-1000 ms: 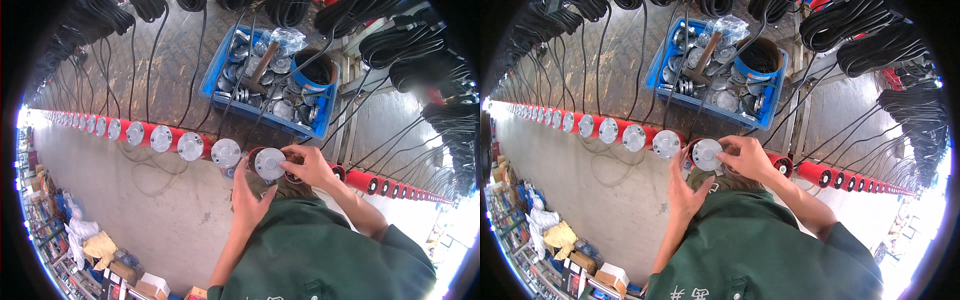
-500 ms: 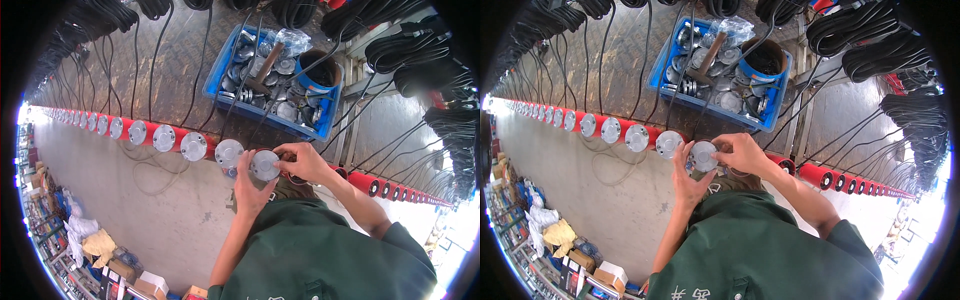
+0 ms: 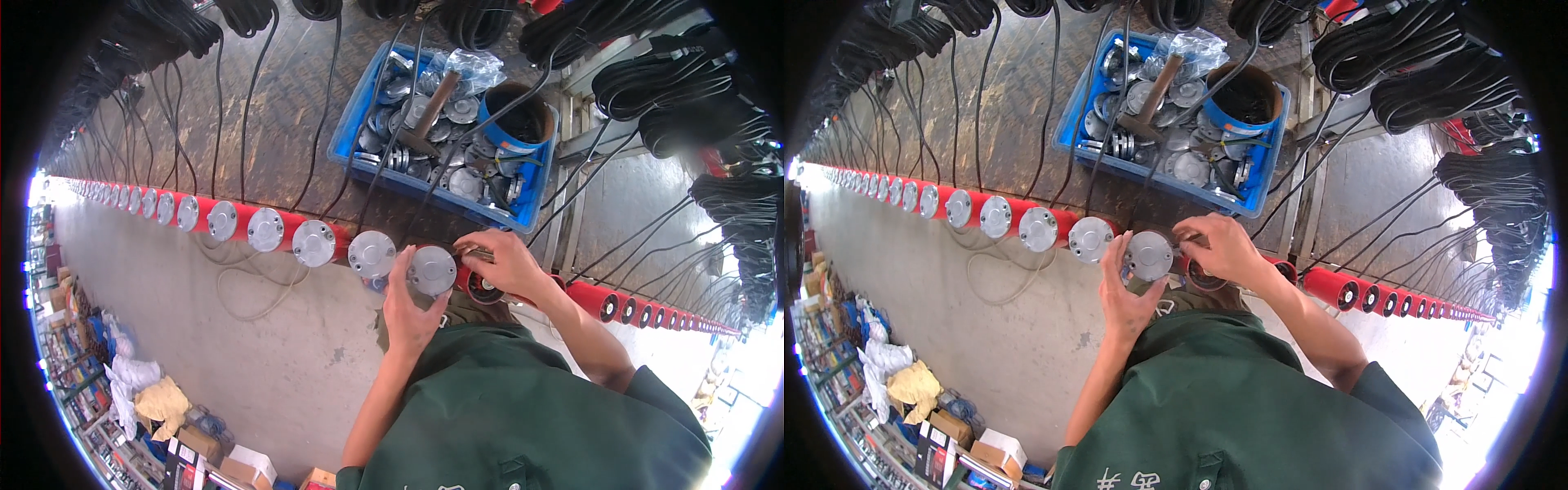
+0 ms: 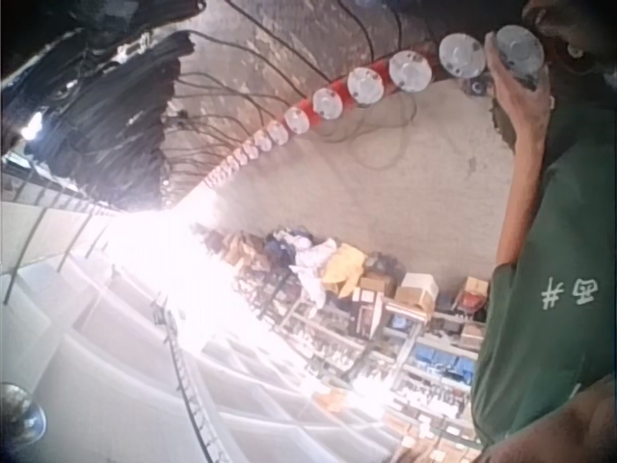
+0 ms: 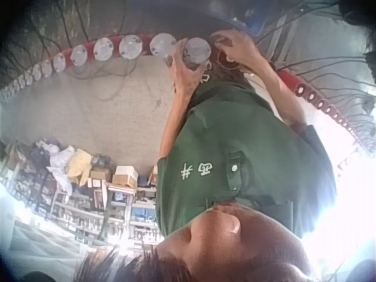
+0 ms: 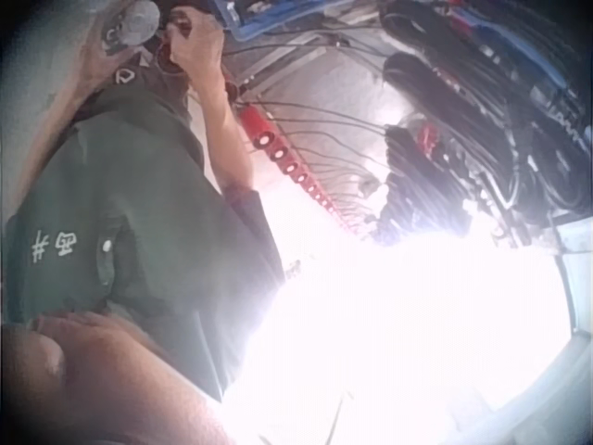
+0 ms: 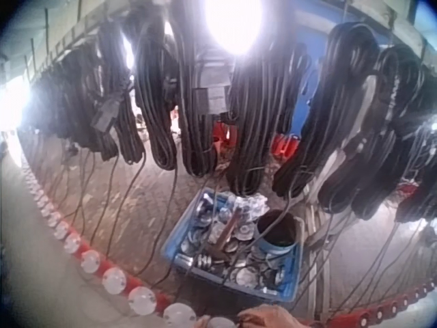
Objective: The person uses pliers to adjust components on a row of red cylindrical devices, assembles parts into silver caps, and places the caps onto the cylinders.
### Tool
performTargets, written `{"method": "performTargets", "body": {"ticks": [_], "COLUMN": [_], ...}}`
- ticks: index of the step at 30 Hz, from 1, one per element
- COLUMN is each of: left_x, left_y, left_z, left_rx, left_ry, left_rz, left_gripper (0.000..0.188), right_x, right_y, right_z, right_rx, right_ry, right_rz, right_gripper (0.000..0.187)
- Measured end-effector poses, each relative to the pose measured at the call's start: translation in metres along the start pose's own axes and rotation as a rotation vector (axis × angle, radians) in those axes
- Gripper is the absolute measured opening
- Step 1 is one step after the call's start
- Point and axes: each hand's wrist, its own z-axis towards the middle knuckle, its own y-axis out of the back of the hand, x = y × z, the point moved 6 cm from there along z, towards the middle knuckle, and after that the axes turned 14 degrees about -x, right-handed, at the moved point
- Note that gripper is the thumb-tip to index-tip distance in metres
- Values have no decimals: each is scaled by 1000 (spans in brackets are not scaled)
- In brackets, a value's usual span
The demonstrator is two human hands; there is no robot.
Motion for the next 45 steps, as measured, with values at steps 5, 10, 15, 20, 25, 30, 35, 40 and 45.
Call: {"method": "performTargets", "body": {"ticks": [5, 10, 15, 20, 25, 30, 35, 40, 45], "left_x": [-4, -5, -4, -4, -7, -9, -3, 3, -3], "left_y": [-1, -2, -2, -3, -3, -3, -5, -6, -2], "left_z": [0, 0, -1, -1, 0, 1, -2, -2, -7], "left_rx": [-15, -24, -18, -26, -36, -15, -12, -23, -27], "left_ry": [-70, -145, -133, -116, -119, -116, -122, -156, -162], "left_rz": [60, 86, 99, 83, 91, 99, 119, 116, 111], "left_gripper": [91, 78, 63, 57, 55, 51, 50, 48, 73], "right_x": [-12, -17, -20, -20, -20, -24, -30, -30, -7], "right_y": [-16, -21, -21, -21, -21, -22, -22, -18, -32], "right_z": [-5, -5, -5, -3, -2, -2, 0, 2, 14], "right_rx": [110, 72, 97, 120, 134, 140, 177, 98, -91], "right_ry": [-57, -126, -176, -180, -183, -183, -168, -215, -119], "right_rz": [151, 256, 307, 332, 350, 326, 405, 338, 241], "right_gripper": [45, 44, 42, 41, 41, 39, 38, 36, 33]}}
